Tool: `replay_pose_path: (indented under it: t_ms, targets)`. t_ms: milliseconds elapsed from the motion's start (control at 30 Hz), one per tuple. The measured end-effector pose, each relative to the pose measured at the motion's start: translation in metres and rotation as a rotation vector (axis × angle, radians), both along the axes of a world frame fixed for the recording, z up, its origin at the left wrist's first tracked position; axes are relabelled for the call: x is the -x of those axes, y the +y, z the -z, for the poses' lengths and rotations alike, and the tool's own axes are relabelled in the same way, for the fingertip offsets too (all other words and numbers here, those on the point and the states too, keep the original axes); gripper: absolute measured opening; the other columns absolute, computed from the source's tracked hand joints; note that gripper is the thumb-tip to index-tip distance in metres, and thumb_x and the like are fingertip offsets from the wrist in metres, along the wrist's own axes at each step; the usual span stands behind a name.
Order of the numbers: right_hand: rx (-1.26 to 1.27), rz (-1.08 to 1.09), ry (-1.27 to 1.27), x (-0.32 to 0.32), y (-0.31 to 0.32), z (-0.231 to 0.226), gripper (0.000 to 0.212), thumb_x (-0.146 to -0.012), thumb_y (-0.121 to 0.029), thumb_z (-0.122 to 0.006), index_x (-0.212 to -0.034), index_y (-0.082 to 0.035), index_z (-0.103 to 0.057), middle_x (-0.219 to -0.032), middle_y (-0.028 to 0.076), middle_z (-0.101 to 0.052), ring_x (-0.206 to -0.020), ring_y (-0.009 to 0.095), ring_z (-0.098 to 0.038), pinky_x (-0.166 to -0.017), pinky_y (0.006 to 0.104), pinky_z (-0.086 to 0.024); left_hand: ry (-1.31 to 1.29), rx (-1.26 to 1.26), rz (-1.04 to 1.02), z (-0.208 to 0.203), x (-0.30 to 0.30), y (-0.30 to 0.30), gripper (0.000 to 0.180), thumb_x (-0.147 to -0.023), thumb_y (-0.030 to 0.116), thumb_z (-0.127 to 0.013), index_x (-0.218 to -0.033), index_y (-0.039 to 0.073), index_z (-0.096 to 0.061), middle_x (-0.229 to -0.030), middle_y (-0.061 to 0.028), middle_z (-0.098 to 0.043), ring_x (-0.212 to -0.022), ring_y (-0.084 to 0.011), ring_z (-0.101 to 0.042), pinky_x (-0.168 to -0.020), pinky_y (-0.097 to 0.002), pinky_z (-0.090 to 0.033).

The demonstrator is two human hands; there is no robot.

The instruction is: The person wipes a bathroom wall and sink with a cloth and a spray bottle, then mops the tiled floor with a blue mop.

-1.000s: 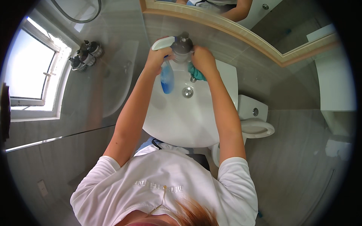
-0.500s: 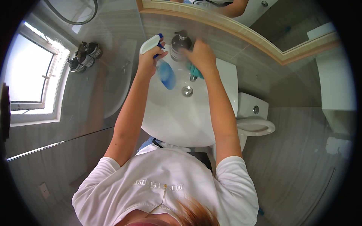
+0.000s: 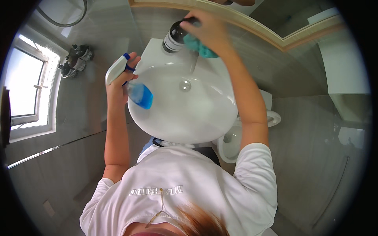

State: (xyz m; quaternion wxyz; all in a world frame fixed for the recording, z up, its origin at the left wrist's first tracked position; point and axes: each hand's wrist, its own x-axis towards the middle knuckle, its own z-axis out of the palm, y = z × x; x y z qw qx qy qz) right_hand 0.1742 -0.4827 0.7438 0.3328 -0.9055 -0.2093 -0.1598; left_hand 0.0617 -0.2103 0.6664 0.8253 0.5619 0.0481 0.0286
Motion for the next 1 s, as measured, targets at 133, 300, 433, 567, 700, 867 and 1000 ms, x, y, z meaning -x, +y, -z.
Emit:
replay_pose_path:
  t_ms: [133,300,433,567,700,867,1000]
  targets:
    - [0.016,0.033,0.010,0.025,-0.035,-0.047,0.033,-0.085,-0.034,-0.076,-0.102,-0.006,-0.072,-0.086,0.008,-0.073,-0.076,0.019,-0.066,-0.073,0.0336,-0.052,-0.012,-0.062,0.027,-0.009,0.028,0.007,0.057,-0.067,-0.001,-0.056,-0.123,-0.002,-0.061,-0.132,-0.0147,-0.064,-0.126,-0.0294,-0.060,-0.079,-0.0304,-0.051]
    - [0.236,0.160,-0.027,0.038,-0.072,-0.043,0.034,-0.085,-0.034,-0.073,-0.102,-0.005,-0.072,-0.091,0.013,-0.074,-0.078,0.027,-0.068,-0.074,0.0368,-0.053,0.063,-0.119,0.067,-0.022,0.069,0.006,0.059,-0.059,-0.002,-0.055,-0.117,-0.002,-0.064,-0.129,-0.0169,-0.064,-0.122,-0.0311,-0.063,-0.074,-0.0305,-0.052]
    - [0.293,0.238,-0.048,0.029,-0.097,-0.011,0.035,-0.085,-0.035,-0.073,-0.104,-0.005,-0.072,-0.092,0.015,-0.074,-0.083,0.030,-0.070,-0.076,0.0389,-0.054,0.078,-0.130,0.090,-0.025,0.099,0.009,0.058,-0.057,0.000,-0.055,-0.114,-0.004,-0.065,-0.128,-0.0182,-0.064,-0.117,-0.0308,-0.066,-0.069,-0.0289,-0.053]
    - [0.351,0.325,0.021,0.011,-0.109,0.020,0.035,-0.086,-0.036,-0.073,-0.105,-0.007,-0.072,-0.090,0.017,-0.073,-0.083,0.035,-0.070,-0.076,0.0418,-0.055,0.028,-0.155,0.083,-0.019,0.119,0.014,0.058,-0.056,0.003,-0.056,-0.112,-0.005,-0.065,-0.128,-0.0196,-0.063,-0.115,-0.0306,-0.067,-0.069,-0.0283,-0.055]
    - [0.347,0.345,0.014,-0.006,-0.121,0.044,0.036,-0.086,-0.039,-0.072,-0.105,-0.009,-0.072,-0.087,0.019,-0.073,-0.082,0.037,-0.071,-0.076,0.0438,-0.055,0.049,-0.195,0.019,-0.018,0.131,0.013,0.057,-0.056,0.005,-0.057,-0.110,-0.007,-0.067,-0.128,-0.0204,-0.062,-0.113,-0.0306,-0.067,-0.071,-0.0285,-0.057]
    - [0.383,0.381,0.153,-0.008,-0.113,0.040,0.039,-0.086,-0.037,-0.074,-0.106,-0.004,-0.072,-0.096,0.020,-0.073,-0.091,0.037,-0.071,-0.081,0.0416,-0.054,0.035,-0.205,-0.020,-0.013,0.136,0.014,0.057,-0.056,0.005,-0.057,-0.110,-0.008,-0.067,-0.128,-0.0209,-0.062,-0.114,-0.0306,-0.067,-0.071,-0.0286,-0.058]
    - [0.378,0.361,0.129,-0.010,-0.117,0.044,0.041,-0.085,-0.038,-0.076,-0.106,-0.003,-0.072,-0.096,0.020,-0.073,-0.090,0.037,-0.071,-0.081,0.0410,-0.054,0.048,-0.192,-0.037,-0.014,0.136,0.013,0.057,-0.056,0.006,-0.057,-0.111,-0.007,-0.067,-0.128,-0.0214,-0.062,-0.113,-0.0311,-0.067,-0.071,-0.0284,-0.058]
